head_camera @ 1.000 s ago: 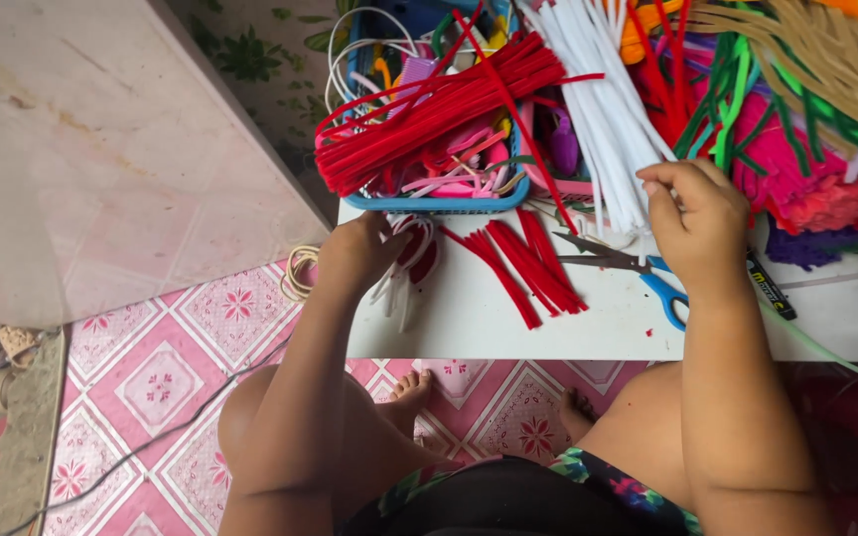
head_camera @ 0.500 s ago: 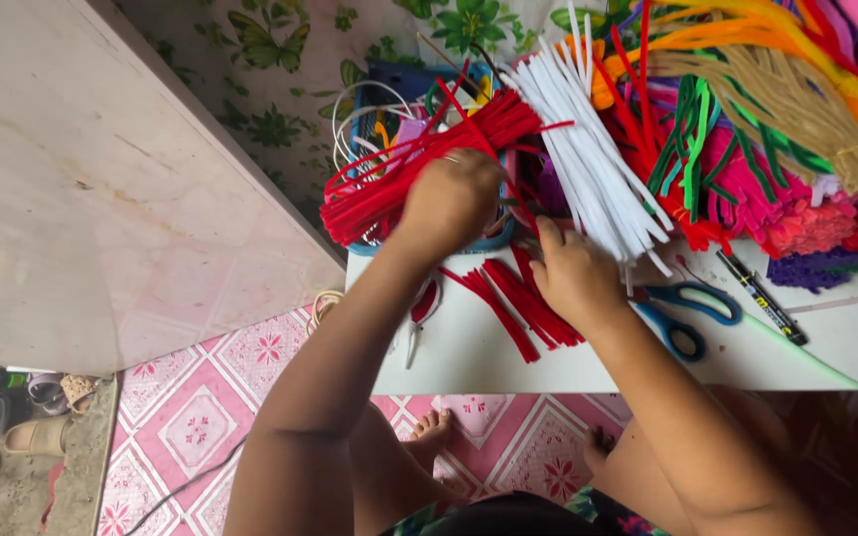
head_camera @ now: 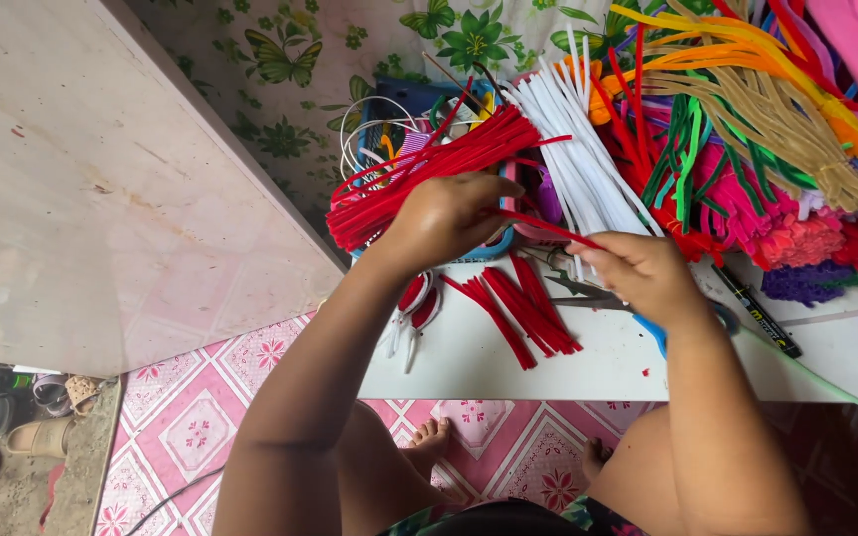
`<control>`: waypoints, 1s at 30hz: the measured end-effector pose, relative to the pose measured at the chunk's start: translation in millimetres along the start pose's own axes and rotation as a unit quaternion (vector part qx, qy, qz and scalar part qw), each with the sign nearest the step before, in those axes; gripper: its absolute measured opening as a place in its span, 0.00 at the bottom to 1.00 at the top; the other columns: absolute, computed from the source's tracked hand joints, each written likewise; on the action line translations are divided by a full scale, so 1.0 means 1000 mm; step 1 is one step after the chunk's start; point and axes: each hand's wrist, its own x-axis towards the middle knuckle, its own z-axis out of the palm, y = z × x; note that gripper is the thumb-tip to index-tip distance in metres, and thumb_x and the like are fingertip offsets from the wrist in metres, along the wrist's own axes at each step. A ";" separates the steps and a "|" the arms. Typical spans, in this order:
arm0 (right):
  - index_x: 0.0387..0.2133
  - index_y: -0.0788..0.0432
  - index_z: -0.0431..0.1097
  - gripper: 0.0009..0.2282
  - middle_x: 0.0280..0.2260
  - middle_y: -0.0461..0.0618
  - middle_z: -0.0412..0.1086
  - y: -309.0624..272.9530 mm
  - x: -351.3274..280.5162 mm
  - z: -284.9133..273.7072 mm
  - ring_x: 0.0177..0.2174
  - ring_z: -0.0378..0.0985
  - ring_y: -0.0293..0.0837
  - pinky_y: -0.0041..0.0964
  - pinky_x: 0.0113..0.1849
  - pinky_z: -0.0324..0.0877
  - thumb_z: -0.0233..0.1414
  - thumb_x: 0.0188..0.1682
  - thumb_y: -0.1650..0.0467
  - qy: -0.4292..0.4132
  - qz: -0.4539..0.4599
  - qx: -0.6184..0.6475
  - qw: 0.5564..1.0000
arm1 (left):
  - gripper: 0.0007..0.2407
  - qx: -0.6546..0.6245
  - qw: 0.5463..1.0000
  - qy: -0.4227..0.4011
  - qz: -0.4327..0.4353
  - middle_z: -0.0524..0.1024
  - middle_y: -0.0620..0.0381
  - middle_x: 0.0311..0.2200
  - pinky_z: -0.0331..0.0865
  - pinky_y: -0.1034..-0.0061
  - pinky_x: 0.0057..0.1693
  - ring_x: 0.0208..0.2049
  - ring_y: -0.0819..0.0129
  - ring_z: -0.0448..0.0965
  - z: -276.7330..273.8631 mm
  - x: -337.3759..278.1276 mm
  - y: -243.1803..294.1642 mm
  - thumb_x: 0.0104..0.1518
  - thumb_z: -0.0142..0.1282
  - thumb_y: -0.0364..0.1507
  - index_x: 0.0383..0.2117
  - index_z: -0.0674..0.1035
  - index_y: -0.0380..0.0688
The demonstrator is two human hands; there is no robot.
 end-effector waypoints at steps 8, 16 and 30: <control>0.48 0.65 0.73 0.12 0.21 0.47 0.61 -0.018 -0.011 -0.031 0.23 0.63 0.38 0.29 0.25 0.61 0.45 0.58 0.72 -0.064 0.091 0.075 0.991 | 0.04 0.014 0.999 0.032 -0.034 0.80 0.56 0.35 0.75 0.74 0.39 0.34 0.64 0.83 -0.045 -0.060 0.031 0.61 0.59 0.23 0.40 0.80 0.43; 0.42 0.57 0.78 0.06 0.27 0.47 0.76 -0.016 -0.021 -0.037 0.27 0.77 0.40 0.36 0.33 0.68 0.55 0.56 0.71 0.035 0.000 -0.293 0.956 | 0.04 0.147 0.979 0.134 -0.047 0.79 0.58 0.34 0.72 0.72 0.37 0.33 0.64 0.81 -0.059 -0.093 0.020 0.63 0.58 0.22 0.39 0.83 0.45; 0.52 0.65 0.63 0.11 0.35 0.67 0.72 0.003 -0.008 0.018 0.26 0.78 0.53 0.41 0.34 0.80 0.49 0.59 0.73 0.164 0.056 0.247 0.953 | 0.02 -0.417 0.829 0.259 -0.267 0.81 0.48 0.33 0.80 0.77 0.43 0.36 0.61 0.86 0.030 -0.102 0.000 0.64 0.52 0.21 0.39 0.74 0.41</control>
